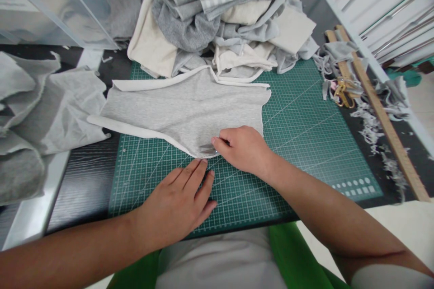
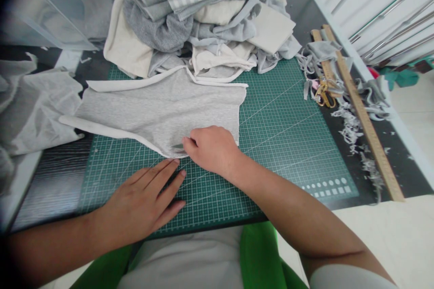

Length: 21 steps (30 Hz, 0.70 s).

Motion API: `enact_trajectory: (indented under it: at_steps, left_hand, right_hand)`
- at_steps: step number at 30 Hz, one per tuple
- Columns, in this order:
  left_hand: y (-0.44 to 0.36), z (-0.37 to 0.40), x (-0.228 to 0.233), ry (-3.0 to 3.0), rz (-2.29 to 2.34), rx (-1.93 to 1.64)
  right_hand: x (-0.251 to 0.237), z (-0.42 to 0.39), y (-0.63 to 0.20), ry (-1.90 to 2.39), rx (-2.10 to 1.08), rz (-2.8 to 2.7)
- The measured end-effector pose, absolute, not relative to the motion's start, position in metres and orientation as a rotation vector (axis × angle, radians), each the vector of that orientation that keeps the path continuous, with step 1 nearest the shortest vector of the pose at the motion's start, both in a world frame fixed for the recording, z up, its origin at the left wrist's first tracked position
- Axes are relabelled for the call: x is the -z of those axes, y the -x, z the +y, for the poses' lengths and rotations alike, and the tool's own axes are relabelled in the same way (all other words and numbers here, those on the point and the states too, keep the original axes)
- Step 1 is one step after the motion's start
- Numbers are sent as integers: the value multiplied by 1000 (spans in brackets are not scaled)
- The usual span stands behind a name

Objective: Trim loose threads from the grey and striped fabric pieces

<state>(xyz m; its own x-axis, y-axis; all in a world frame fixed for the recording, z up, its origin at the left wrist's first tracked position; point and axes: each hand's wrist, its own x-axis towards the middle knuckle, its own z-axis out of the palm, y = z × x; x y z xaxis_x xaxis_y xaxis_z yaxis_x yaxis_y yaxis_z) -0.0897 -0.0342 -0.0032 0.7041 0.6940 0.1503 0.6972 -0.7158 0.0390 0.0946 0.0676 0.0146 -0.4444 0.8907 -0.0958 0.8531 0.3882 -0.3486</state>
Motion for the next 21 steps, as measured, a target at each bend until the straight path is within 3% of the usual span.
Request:
enact_trajectory:
  at_steps: [21]
  left_hand:
    - [91, -33, 4, 2883, -1180, 256]
  right_hand:
    - [-14, 66, -95, 1569, -474, -2576]
